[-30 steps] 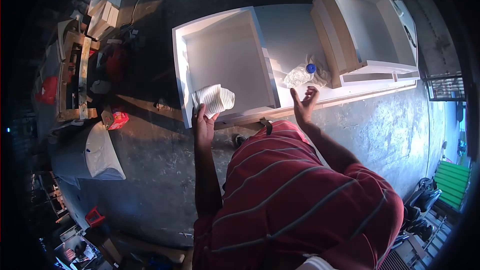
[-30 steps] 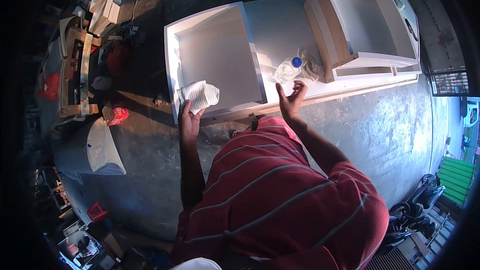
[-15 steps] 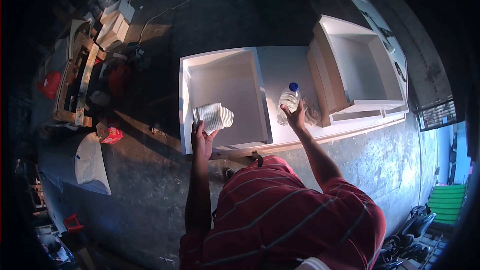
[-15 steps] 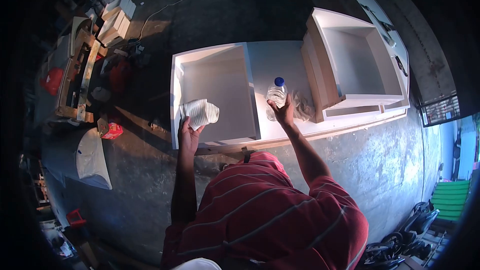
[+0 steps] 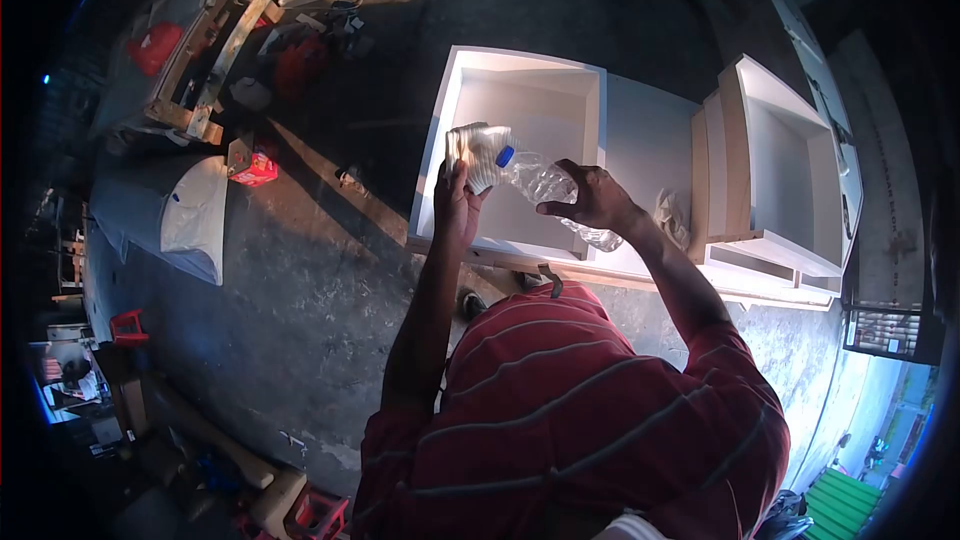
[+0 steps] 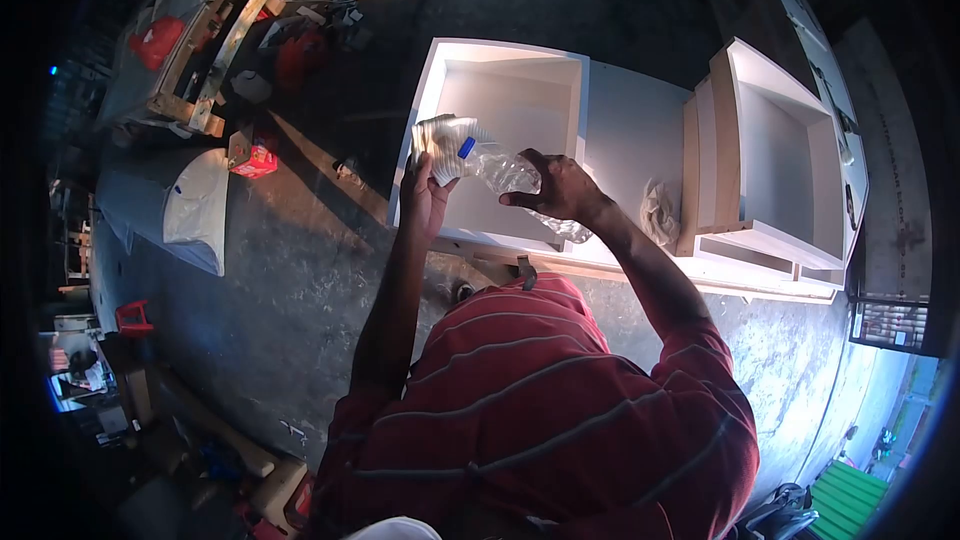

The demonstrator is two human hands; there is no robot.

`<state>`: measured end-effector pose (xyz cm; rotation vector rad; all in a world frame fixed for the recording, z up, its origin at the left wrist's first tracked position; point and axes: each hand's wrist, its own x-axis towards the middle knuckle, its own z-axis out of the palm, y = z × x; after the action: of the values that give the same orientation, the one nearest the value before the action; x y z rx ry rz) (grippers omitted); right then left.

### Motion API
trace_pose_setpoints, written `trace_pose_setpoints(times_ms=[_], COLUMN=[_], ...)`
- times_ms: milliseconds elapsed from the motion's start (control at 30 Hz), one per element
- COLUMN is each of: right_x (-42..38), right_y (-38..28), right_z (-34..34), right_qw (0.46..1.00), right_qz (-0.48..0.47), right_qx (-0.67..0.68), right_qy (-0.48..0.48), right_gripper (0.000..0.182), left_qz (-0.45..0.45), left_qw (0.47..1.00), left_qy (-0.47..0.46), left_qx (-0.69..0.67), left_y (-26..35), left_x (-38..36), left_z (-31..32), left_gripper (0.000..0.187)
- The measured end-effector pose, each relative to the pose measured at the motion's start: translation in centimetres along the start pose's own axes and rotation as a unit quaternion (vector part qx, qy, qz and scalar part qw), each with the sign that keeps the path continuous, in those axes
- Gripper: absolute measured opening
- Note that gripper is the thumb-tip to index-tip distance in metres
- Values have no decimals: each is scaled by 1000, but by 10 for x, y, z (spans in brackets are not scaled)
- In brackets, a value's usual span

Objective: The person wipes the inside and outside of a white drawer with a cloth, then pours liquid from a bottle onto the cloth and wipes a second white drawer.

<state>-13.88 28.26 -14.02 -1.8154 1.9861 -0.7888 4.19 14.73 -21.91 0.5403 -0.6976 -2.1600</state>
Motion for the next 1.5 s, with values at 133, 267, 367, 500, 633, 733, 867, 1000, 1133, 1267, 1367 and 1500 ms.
trace_pose_setpoints(times_ms=[133,267,367,500,633,733,867,1000,1133,1267,1367,1500], right_x=[11,22,23,24,26,30,30,33,36,33,26,25], right_y=[-4,-10,-12,-18,-17,-15,-12,-18,-21,-20,-34,-26], right_z=[-5,-11,-12,-14,-15,-18,-15,-16,-13,-10,-10,-8], right_qw=[992,972,970,968,970,972,968,966,968,965,957,954], right_qz=[50,80,69,72,73,73,74,77,79,65,63,64], right_qx=[-42,-91,-111,-114,-99,-87,-112,-109,-114,-116,-131,-137], right_qy=[-109,-201,-207,-211,-212,-208,-211,-220,-211,-227,-249,-260], right_gripper=[70,74,77,81,81,81,82,81,80,77,75,76], left_qz=[29,19,22,7,0,12,6,4,5,8,24,22], left_qw=[998,991,991,994,996,996,994,995,995,994,994,994], left_qy=[2,4,-9,4,-8,-14,-9,-39,-46,-33,-25,-34], left_qx=[51,134,131,109,89,89,107,87,92,101,102,104], left_y=[-4,-9,-15,-11,-12,-14,-21,-23,-18,-16,-11,-9], left_x=[-4,-9,-10,-14,-14,-15,-18,-19,-25,-24,-26,-27], left_z=[-4,-11,-13,-9,-13,-17,-25,-29,-19,-20,-14,-17], left_gripper=[38,44,45,45,44,47,49,54,57,48,48,48])
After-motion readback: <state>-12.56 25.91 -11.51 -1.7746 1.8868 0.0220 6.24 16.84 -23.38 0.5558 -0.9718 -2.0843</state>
